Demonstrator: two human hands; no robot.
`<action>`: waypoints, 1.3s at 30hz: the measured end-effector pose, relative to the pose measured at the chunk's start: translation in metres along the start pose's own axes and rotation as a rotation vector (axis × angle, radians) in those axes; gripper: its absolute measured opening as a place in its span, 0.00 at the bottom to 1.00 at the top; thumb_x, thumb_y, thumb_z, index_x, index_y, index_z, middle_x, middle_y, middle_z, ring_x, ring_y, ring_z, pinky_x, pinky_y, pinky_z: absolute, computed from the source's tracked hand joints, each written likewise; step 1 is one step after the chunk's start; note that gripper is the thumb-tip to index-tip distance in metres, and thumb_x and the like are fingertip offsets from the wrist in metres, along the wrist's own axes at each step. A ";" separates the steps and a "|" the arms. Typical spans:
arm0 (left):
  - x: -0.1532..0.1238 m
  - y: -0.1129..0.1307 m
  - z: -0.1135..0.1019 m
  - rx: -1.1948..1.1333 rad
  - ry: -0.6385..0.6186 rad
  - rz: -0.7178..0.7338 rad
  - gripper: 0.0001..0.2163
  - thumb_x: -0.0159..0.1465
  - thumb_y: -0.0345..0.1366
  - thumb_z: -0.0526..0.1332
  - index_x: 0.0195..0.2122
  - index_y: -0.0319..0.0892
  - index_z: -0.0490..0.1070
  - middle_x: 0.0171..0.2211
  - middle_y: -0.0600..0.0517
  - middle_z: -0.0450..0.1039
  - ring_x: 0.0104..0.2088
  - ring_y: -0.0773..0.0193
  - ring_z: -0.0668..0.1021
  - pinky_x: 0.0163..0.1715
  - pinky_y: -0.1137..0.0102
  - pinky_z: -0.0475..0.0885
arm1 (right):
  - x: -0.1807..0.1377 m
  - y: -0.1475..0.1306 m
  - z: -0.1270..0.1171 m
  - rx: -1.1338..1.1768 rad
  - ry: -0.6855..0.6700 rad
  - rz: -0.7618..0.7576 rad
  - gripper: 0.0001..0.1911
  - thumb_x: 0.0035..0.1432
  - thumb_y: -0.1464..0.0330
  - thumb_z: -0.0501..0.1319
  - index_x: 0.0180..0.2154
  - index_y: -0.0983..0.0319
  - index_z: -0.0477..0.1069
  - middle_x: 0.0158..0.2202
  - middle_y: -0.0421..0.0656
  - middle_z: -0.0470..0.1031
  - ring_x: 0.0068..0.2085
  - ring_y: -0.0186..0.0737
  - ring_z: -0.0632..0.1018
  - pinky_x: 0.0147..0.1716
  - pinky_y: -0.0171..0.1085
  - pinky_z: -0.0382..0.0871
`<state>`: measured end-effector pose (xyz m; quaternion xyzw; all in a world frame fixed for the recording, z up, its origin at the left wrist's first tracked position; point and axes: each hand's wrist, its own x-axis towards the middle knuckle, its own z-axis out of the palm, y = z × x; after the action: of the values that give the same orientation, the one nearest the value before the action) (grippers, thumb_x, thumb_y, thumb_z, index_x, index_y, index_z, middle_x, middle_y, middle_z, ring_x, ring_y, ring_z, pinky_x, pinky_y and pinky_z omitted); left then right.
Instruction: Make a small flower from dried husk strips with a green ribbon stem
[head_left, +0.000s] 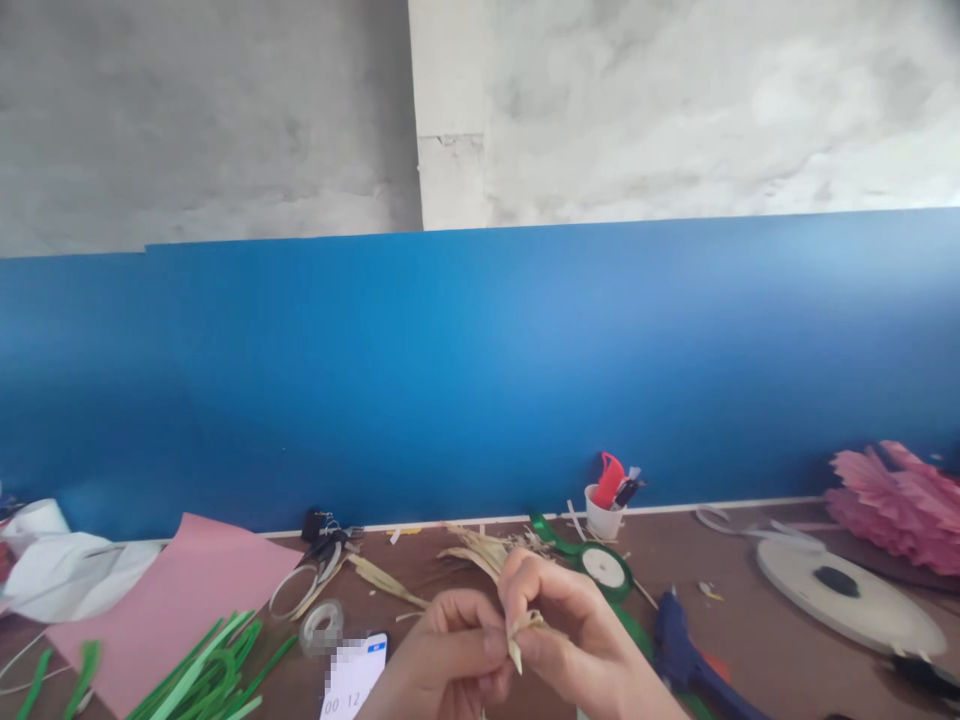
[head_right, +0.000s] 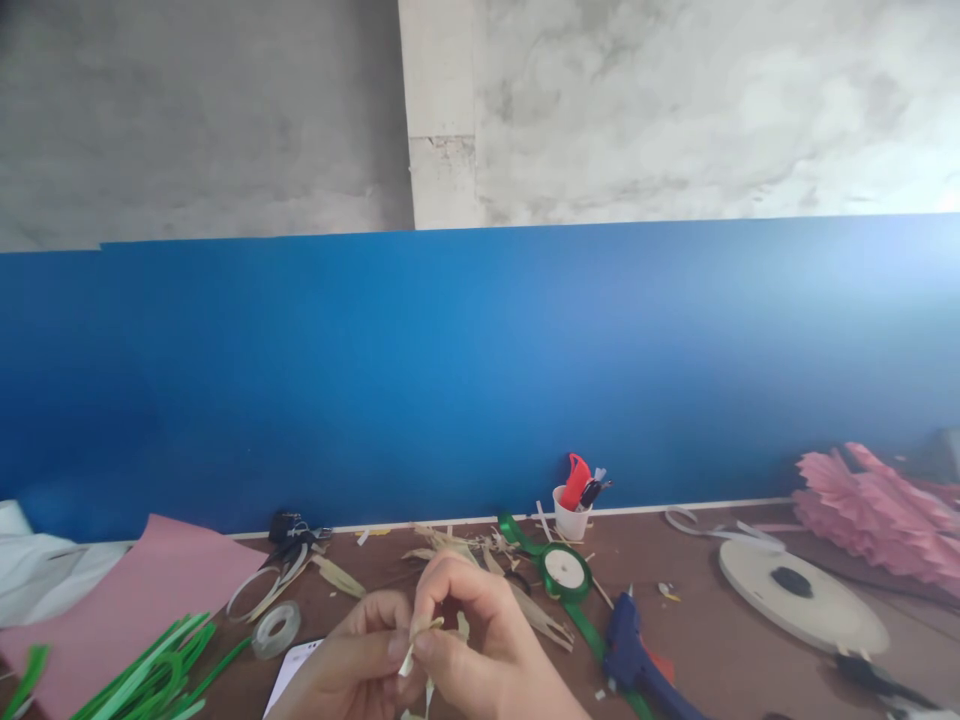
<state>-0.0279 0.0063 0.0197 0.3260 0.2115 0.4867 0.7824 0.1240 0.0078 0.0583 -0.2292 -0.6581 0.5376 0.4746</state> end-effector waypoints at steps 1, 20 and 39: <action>0.001 0.000 0.000 -0.009 -0.005 -0.003 0.08 0.45 0.33 0.74 0.19 0.37 0.77 0.15 0.53 0.71 0.17 0.75 0.68 0.20 0.79 0.55 | 0.000 0.000 0.000 0.019 0.001 0.006 0.13 0.54 0.61 0.64 0.26 0.61 0.66 0.29 0.38 0.63 0.30 0.36 0.69 0.33 0.36 0.63; 0.002 0.007 0.002 -0.216 -0.102 0.035 0.10 0.49 0.30 0.72 0.20 0.35 0.71 0.16 0.54 0.66 0.18 0.74 0.63 0.19 0.79 0.54 | -0.004 -0.005 -0.004 -0.107 0.259 0.065 0.11 0.51 0.60 0.66 0.31 0.61 0.71 0.25 0.37 0.65 0.27 0.34 0.64 0.27 0.33 0.59; 0.009 0.046 -0.005 -0.275 0.257 0.088 0.09 0.65 0.24 0.55 0.29 0.31 0.72 0.23 0.53 0.64 0.21 0.75 0.67 0.14 0.80 0.62 | 0.014 0.077 -0.079 -0.888 -0.063 0.418 0.12 0.38 0.77 0.57 0.20 0.61 0.79 0.20 0.40 0.78 0.24 0.35 0.73 0.24 0.31 0.61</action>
<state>-0.0560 0.0301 0.0497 0.1599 0.2267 0.5826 0.7639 0.1709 0.0824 -0.0096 -0.5202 -0.7777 0.2956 0.1930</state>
